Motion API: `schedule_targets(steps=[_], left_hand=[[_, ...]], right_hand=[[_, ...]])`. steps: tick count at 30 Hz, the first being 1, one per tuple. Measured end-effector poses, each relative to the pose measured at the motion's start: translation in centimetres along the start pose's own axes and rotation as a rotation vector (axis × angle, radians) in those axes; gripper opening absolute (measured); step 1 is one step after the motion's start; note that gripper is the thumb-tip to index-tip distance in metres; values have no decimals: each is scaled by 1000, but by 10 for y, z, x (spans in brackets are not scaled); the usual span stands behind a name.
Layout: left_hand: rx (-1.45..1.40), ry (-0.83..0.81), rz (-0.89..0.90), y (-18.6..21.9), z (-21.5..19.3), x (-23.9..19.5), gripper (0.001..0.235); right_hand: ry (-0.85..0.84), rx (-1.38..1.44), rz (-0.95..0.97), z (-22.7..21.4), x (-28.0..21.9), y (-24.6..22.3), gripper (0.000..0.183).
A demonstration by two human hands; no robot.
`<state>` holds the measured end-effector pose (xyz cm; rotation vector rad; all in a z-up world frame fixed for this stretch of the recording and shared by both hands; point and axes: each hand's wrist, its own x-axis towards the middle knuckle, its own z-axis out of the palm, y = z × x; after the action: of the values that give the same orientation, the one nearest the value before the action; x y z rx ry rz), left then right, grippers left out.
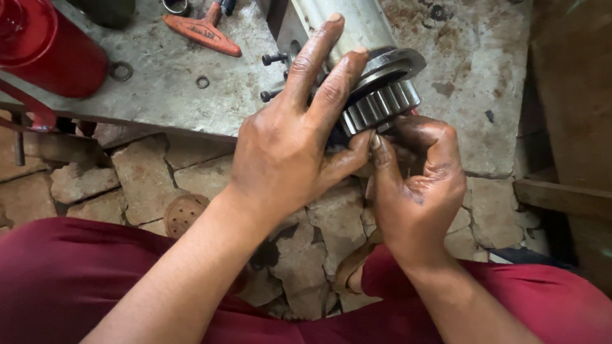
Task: The person assembles a metal machinery housing, installing gears and small components before securing the assembly with bolts and tightening them with a wrench.
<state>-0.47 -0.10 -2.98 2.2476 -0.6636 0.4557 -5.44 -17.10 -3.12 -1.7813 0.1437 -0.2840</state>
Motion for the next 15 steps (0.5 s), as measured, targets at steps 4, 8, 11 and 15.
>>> schedule_targets(steps=[4,8,11,15], left_hand=[[0,12,-8,1,1,1,70],[17,17,-18,5,1,3,69],[53,16,-31,8,3,4,68],[101,28,-42,10,8,5,64]], right_hand=[[8,-129,-96,-1,3,-3,24],[-13,-112,-86,-4,1,-1,23],[-19,-117,-93,-7,2,0,24],[-47,-147,-44,-13,5,-2,18]])
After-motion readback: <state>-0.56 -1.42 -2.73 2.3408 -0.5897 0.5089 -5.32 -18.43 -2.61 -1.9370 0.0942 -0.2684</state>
